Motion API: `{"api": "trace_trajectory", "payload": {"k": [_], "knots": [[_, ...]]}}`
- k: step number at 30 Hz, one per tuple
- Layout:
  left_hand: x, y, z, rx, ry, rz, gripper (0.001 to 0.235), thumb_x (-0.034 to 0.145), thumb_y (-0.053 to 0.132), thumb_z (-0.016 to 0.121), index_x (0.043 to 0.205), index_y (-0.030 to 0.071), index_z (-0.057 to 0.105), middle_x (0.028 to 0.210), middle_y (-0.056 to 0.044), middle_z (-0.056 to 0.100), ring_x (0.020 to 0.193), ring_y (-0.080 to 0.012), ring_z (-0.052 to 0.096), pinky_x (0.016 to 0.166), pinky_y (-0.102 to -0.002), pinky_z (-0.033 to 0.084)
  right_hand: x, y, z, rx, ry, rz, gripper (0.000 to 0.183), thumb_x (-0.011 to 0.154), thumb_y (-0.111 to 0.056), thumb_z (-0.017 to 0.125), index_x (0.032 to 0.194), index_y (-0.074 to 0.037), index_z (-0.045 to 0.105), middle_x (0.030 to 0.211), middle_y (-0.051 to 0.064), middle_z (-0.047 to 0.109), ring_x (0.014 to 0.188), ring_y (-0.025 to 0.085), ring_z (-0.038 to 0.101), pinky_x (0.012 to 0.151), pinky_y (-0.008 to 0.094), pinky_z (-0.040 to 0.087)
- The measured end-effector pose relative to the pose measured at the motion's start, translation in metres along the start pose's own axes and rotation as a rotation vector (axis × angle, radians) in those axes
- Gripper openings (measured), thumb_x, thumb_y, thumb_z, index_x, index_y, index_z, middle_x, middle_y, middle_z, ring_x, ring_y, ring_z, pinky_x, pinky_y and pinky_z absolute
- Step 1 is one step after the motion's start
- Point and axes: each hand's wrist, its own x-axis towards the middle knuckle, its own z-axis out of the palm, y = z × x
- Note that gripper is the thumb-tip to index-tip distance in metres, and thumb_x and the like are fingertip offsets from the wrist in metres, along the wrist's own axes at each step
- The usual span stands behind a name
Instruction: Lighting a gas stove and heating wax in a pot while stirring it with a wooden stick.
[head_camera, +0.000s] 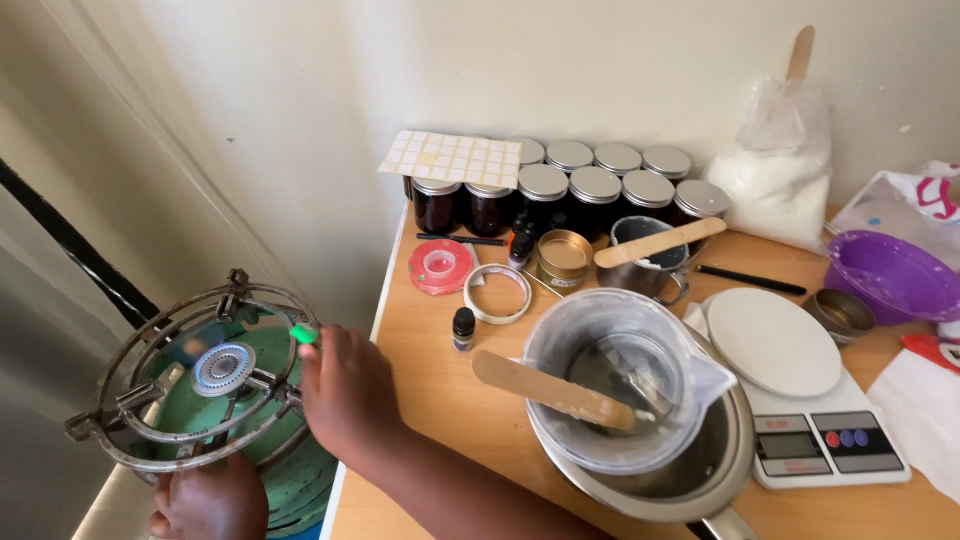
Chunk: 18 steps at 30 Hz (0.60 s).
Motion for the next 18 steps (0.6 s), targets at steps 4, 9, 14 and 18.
{"api": "trace_trajectory", "payload": {"k": [4, 9, 14, 18], "knots": [[0.005, -0.017, 0.047, -0.032, 0.17, 0.081, 0.024, 0.102, 0.035, 0.075, 0.1, 0.011, 0.082, 0.101, -0.014, 0.081, 0.104, -0.036, 0.074, 0.089, -0.047, 0.044, -0.049, 0.005, -0.029, -0.314, 0.001, 0.075, 0.019, 0.114, -0.025, 0.054, 0.105, -0.008, 0.058, 0.099, 0.017, 0.061, 0.086, 0.043, 0.06, 0.068, 0.059, 0.045], [0.014, -0.022, 0.063, 0.006, 0.036, -0.016, 0.043, 0.114, 0.053, 0.074, 0.108, 0.012, 0.087, 0.118, -0.009, 0.086, 0.113, -0.0296, 0.073, 0.092, -0.048, 0.041, -0.097, 0.029, -0.046, -0.748, 0.036, 0.107, 0.053, 0.087, -0.011, 0.067, 0.139, -0.008, 0.058, 0.114, 0.012, 0.061, 0.096, 0.035, 0.058, 0.073, 0.049, 0.046], [-0.008, 0.001, -0.005, -0.266, -0.033, -0.148, 0.034, 0.106, 0.023, 0.074, 0.128, -0.002, 0.077, 0.132, -0.023, 0.079, 0.126, -0.0427, 0.06, 0.096, -0.058, 0.035, -0.127, 0.04, -0.065, -0.761, 0.032, 0.089, 0.081, 0.081, -0.013, 0.068, 0.159, -0.006, 0.044, 0.152, 0.014, 0.046, 0.13, 0.036, 0.045, 0.094, 0.053, 0.036], [-0.026, 0.016, -0.064, -0.462, -0.073, -0.443, 0.021, 0.108, 0.008, 0.071, 0.129, 0.006, 0.073, 0.127, -0.026, 0.067, 0.12, -0.0471, 0.058, 0.092, -0.065, 0.044, -0.159, -0.004, -0.108, -0.458, 0.017, -0.092, 0.075, 0.09, -0.032, 0.074, 0.156, -0.007, 0.051, 0.159, 0.022, 0.05, 0.144, 0.042, 0.047, 0.105, 0.06, 0.035]]}}
